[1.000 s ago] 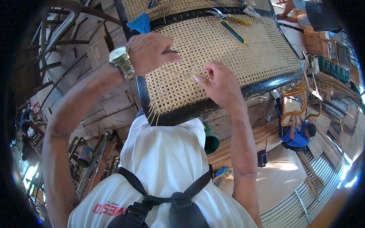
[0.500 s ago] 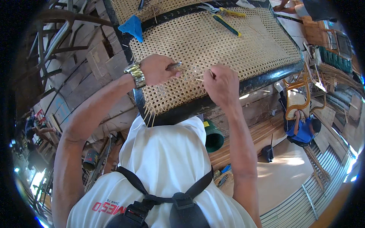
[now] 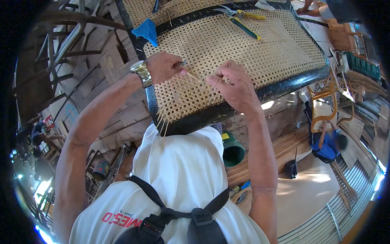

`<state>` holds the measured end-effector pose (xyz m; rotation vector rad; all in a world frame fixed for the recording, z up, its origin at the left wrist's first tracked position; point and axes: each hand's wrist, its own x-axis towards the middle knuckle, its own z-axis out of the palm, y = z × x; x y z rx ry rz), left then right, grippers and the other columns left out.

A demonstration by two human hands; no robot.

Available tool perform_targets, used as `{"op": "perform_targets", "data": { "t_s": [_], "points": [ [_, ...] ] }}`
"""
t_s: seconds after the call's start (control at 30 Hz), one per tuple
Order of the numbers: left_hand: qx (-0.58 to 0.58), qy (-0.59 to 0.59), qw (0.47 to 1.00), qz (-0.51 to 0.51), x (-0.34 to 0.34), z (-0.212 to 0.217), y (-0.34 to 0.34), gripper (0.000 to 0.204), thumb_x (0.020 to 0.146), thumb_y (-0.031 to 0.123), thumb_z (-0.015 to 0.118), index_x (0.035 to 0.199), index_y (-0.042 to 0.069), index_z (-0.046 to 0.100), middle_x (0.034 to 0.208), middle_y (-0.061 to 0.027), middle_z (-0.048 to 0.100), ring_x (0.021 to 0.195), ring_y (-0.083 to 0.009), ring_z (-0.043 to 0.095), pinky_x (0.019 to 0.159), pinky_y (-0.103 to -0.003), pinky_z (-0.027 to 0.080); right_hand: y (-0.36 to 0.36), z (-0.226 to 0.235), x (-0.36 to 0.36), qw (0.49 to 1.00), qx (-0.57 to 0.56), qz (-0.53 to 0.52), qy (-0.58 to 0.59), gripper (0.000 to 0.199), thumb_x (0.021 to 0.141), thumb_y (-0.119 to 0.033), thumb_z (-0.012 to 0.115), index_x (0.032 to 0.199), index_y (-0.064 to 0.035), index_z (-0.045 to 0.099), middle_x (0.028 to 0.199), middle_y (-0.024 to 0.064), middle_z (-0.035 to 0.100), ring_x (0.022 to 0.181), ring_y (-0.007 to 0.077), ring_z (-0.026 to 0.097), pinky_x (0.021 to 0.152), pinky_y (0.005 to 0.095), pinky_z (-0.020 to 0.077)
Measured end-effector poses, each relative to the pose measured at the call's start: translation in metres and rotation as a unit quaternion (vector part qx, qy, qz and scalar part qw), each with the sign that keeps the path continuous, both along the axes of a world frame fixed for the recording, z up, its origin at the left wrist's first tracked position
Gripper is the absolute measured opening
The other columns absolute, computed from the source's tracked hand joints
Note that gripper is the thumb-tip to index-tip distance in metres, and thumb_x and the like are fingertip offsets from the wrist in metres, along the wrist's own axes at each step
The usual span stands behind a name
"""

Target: Repairing the cane mesh of a chair by weaving and securing bamboo or rattan strands.

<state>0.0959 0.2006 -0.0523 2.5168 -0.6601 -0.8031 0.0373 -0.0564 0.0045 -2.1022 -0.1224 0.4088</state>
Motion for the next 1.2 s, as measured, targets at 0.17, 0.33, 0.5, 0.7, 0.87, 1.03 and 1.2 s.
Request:
{"op": "perform_targets", "data": {
  "t_s": [0.17, 0.33, 0.5, 0.7, 0.87, 1.03, 1.2],
  "points": [
    [0.005, 0.011, 1.0, 0.0, -0.012, 0.004, 0.008, 0.039, 0.095, 0.048, 0.057, 0.097, 0.01, 0.069, 0.086, -0.0148, 0.07, 0.086, -0.036, 0.068, 0.076, -0.047, 0.053, -0.01, -0.015, 0.003, 0.983, -0.181, 0.013, -0.002, 0.033, 0.084, -0.03, 0.071, 0.066, -0.0027, 0.067, 0.081, 0.0114, 0.061, 0.09, 0.0309, 0.055, 0.084, 0.0436, 0.0422],
    [0.07, -0.018, 0.997, 0.026, -0.005, 0.007, 0.038, 0.044, 0.094, 0.051, 0.057, 0.095, 0.009, 0.068, 0.088, -0.0169, 0.07, 0.086, -0.0377, 0.068, 0.077, -0.049, 0.052, 0.015, -0.027, -0.001, 0.939, -0.278, 0.062, -0.194, 0.024, 0.076, -0.022, 0.068, 0.059, -0.0054, 0.064, 0.078, 0.0098, 0.063, 0.087, 0.0326, 0.057, 0.077, 0.0517, 0.0392],
    [0.111, -0.109, 0.983, 0.094, -0.002, 0.015, 0.055, 0.035, 0.095, 0.044, 0.06, 0.096, 0.01, 0.069, 0.092, -0.0149, 0.064, 0.084, -0.0355, 0.066, 0.075, -0.046, 0.052, -0.001, -0.022, -0.005, 0.964, -0.178, 0.104, -0.17, 0.019, 0.075, -0.027, 0.077, 0.072, -0.0113, 0.067, 0.087, 0.0029, 0.062, 0.094, 0.0274, 0.056, 0.087, 0.0465, 0.0369],
    [-0.023, -0.078, 0.996, 0.022, -0.033, 0.019, -0.007, 0.029, 0.094, 0.038, 0.063, 0.104, 0.012, 0.07, 0.109, -0.0107, 0.061, 0.091, -0.0315, 0.066, 0.076, -0.043, 0.055, -0.001, -0.019, -0.005, 0.975, -0.141, 0.121, -0.122, 0.015, 0.078, -0.025, 0.076, 0.086, -0.0148, 0.068, 0.09, 0.0011, 0.06, 0.096, 0.0244, 0.056, 0.091, 0.0447, 0.0348],
    [-0.006, -0.011, 0.999, 0.036, -0.027, 0.024, -0.023, 0.031, 0.091, 0.037, 0.066, 0.094, 0.007, 0.067, 0.092, -0.0143, 0.069, 0.085, -0.0353, 0.068, 0.074, -0.046, 0.054, 0.01, -0.015, -0.022, 0.97, -0.184, 0.077, -0.136, 0.007, 0.085, -0.016, 0.068, 0.091, -0.0135, 0.067, 0.092, 0.003, 0.062, 0.095, 0.0264, 0.056, 0.09, 0.0419, 0.0383],
    [-0.052, -0.009, 0.999, 0.009, -0.019, 0.002, -0.013, 0.035, 0.091, 0.042, 0.065, 0.09, 0.007, 0.066, 0.079, -0.0164, 0.068, 0.08, -0.0373, 0.068, 0.071, -0.047, 0.052, 0.011, -0.015, -0.018, 0.981, -0.138, 0.07, -0.116, 0.006, 0.085, -0.011, 0.068, 0.091, -0.0109, 0.066, 0.09, 0.0042, 0.062, 0.091, 0.0262, 0.058, 0.086, 0.0396, 0.0411],
    [-0.136, 0.067, 0.987, 0.047, -0.013, 0.002, -0.002, 0.034, 0.09, 0.04, 0.065, 0.087, 0.006, 0.068, 0.081, -0.016, 0.069, 0.079, -0.0353, 0.068, 0.072, -0.047, 0.052, 0.011, -0.012, -0.012, 0.988, -0.119, 0.068, -0.068, 0.006, 0.083, -0.008, 0.068, 0.088, -0.0086, 0.066, 0.084, 0.0052, 0.062, 0.085, 0.0255, 0.059, 0.08, 0.0381, 0.0437]
  ]
}}
